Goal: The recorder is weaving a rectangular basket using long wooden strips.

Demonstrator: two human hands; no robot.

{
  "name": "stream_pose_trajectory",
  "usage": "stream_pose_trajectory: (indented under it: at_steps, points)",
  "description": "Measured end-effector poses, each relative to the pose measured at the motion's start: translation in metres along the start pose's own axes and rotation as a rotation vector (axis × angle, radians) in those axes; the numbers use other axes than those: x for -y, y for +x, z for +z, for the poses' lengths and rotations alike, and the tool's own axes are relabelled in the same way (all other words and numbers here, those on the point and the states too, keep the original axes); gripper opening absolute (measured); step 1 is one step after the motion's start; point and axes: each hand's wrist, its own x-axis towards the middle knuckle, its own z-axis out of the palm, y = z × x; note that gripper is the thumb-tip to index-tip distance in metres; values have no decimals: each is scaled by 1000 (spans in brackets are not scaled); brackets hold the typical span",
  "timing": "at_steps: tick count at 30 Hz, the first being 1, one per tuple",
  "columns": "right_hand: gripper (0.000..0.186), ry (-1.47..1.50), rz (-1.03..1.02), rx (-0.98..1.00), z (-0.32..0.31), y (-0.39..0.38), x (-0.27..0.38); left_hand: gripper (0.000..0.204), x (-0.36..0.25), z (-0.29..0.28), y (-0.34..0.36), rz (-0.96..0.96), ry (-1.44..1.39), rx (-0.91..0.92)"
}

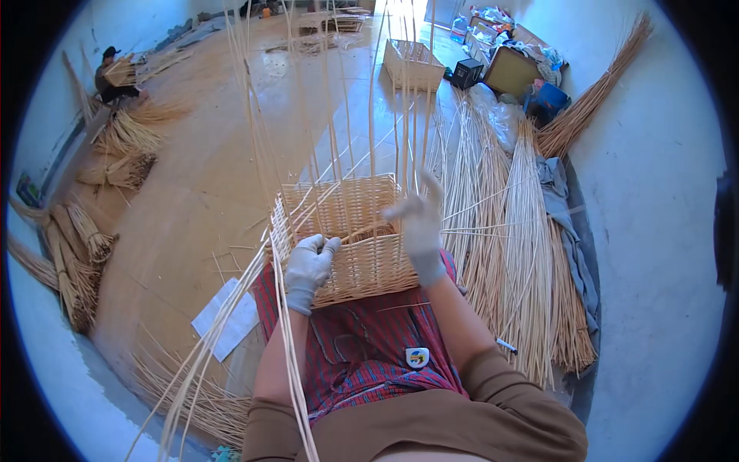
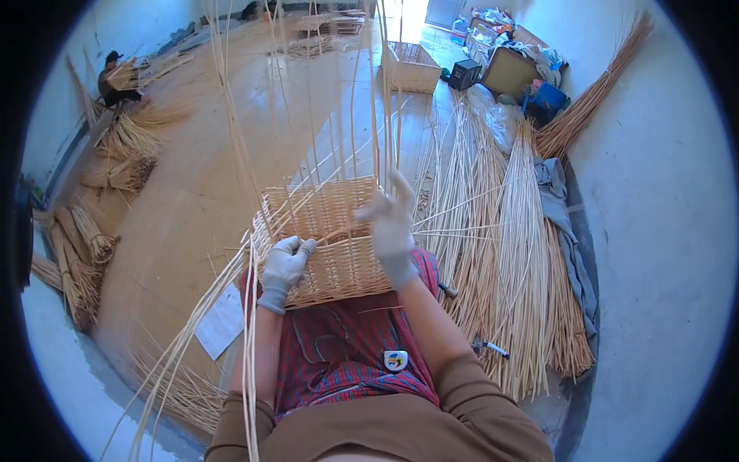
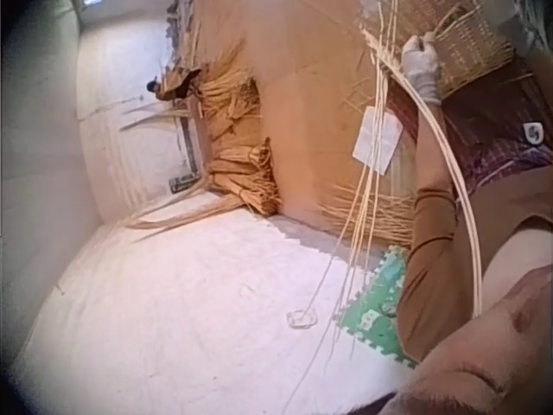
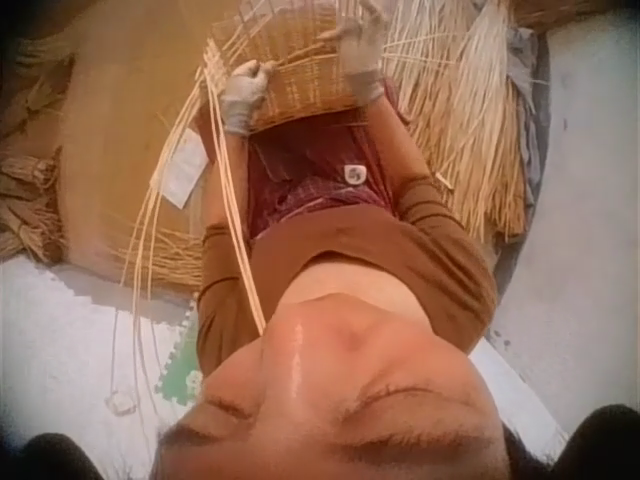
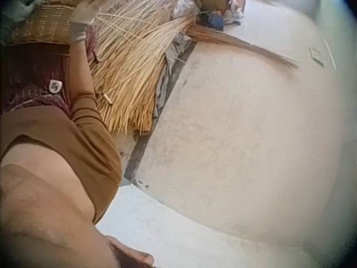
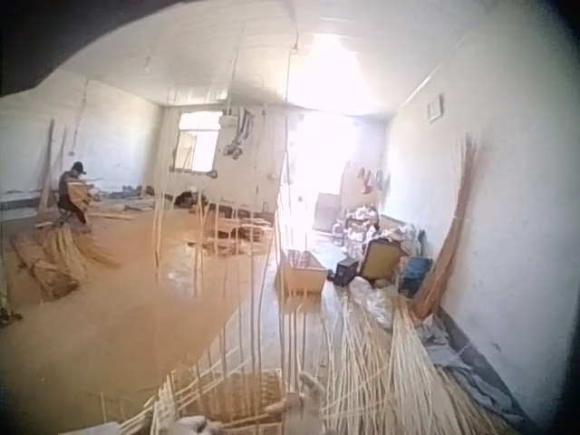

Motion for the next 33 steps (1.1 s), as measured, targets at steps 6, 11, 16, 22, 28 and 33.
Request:
stream_pose_trajectory:
  at_steps: [6, 11, 16, 22, 28, 33]
  points:
    - [21, 14, 345, -131, -112, -76, -1, 32, -21, 24, -17, 487, 94, -599]
    - [30, 13, 227, -336, -48, -15, 26, 41, -47, 83, 11, 131, 197, 144]
    - [42, -455, -240, 16, -31, 48, 7, 36, -48, 95, 22, 68, 498, -46]
    - [21, 35, 436, -663, -102, -85, -7, 31, -53, 82, 25, 59, 219, 238]
    - [26, 169, 342, -71, 0, -91, 52, 36, -9, 59, -50, 314, -190, -109]
    - [58, 2, 377, 133, 137, -23, 55, 54, 62, -26, -65, 212, 227, -447]
